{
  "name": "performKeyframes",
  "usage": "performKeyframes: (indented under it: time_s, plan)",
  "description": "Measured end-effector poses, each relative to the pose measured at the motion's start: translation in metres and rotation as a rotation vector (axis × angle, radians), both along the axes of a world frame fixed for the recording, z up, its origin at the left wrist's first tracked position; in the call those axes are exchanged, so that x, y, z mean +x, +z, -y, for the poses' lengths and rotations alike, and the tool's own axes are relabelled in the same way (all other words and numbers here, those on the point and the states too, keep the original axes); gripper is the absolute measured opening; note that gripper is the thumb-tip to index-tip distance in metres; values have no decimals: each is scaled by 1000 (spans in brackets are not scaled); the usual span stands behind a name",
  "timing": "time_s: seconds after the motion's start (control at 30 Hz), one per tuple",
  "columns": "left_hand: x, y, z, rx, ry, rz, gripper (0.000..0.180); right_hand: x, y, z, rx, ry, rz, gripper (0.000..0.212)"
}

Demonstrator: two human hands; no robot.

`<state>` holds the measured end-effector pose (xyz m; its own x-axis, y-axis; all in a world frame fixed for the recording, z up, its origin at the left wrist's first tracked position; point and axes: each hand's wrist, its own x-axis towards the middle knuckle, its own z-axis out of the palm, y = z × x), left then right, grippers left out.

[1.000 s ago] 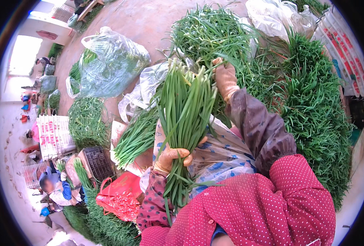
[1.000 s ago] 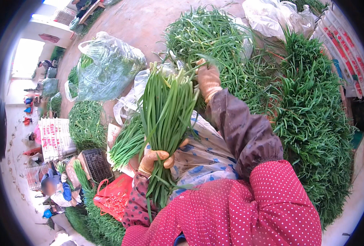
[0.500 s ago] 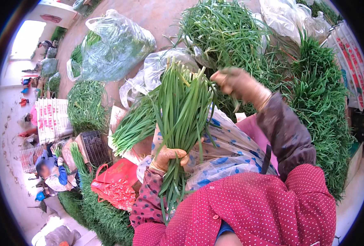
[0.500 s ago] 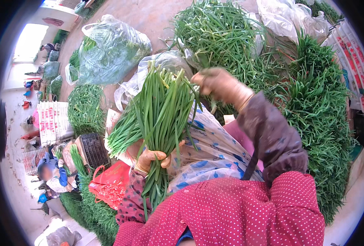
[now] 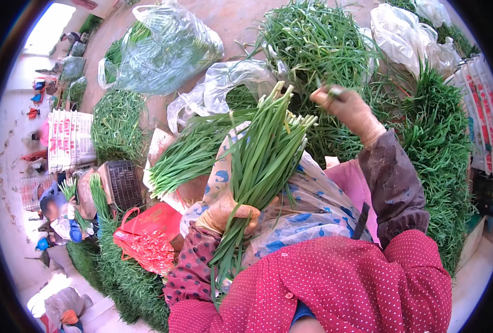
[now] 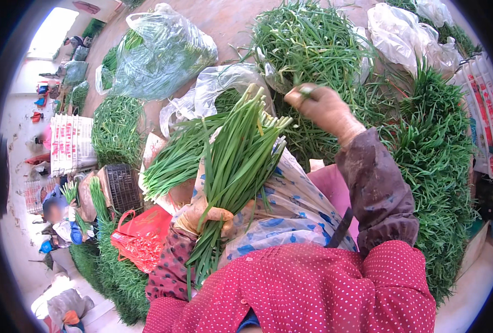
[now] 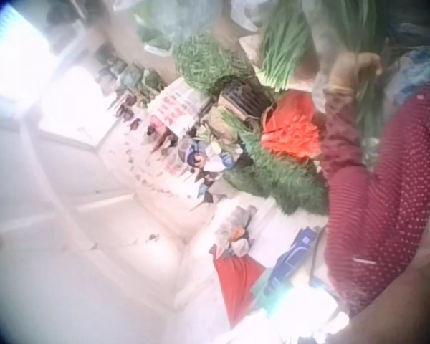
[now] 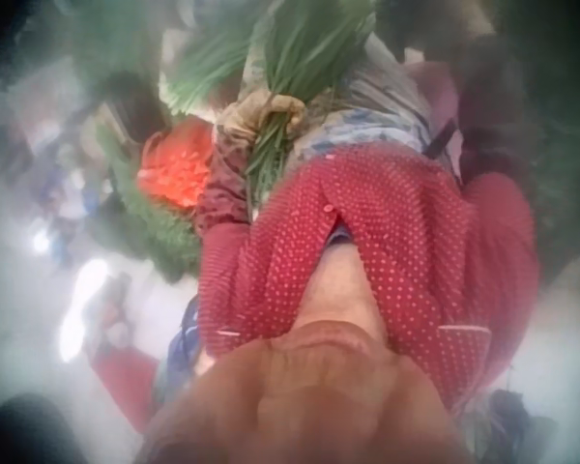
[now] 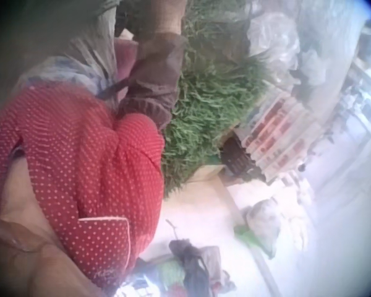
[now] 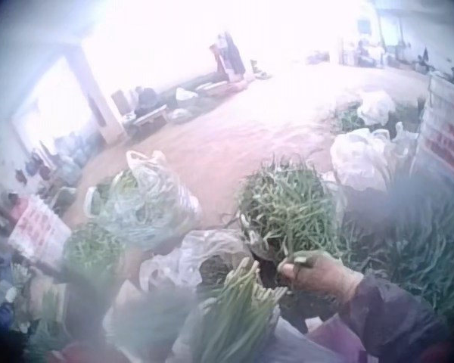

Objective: The person sorts and bundles green onions by hand, tying them with red strings and placing them into plastic bags.

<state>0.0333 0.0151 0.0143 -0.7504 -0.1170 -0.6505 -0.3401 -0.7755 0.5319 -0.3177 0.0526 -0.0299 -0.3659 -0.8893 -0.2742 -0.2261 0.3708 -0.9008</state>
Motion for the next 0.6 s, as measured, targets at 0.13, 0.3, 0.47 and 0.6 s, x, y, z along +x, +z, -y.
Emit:
performKeyframes:
  time_s: [0.13, 0.3, 0.47, 0.6]
  plan:
    - [-16, 5, 6, 50, -71, -7, 56, 35, 14, 0, -24, 344, -365, 46]
    - [-14, -2, 4, 57, -120, 48, 49, 47, -5, 12, 435, 250, -451, 37]
    - [-9, -4, 10, 23, -183, 84, 43, -30, -68, 2, 295, -179, -526, 25]
    - [-29, 14, 17, -38, -246, 87, 28, -102, -44, -17, 303, -31, -544, 46]
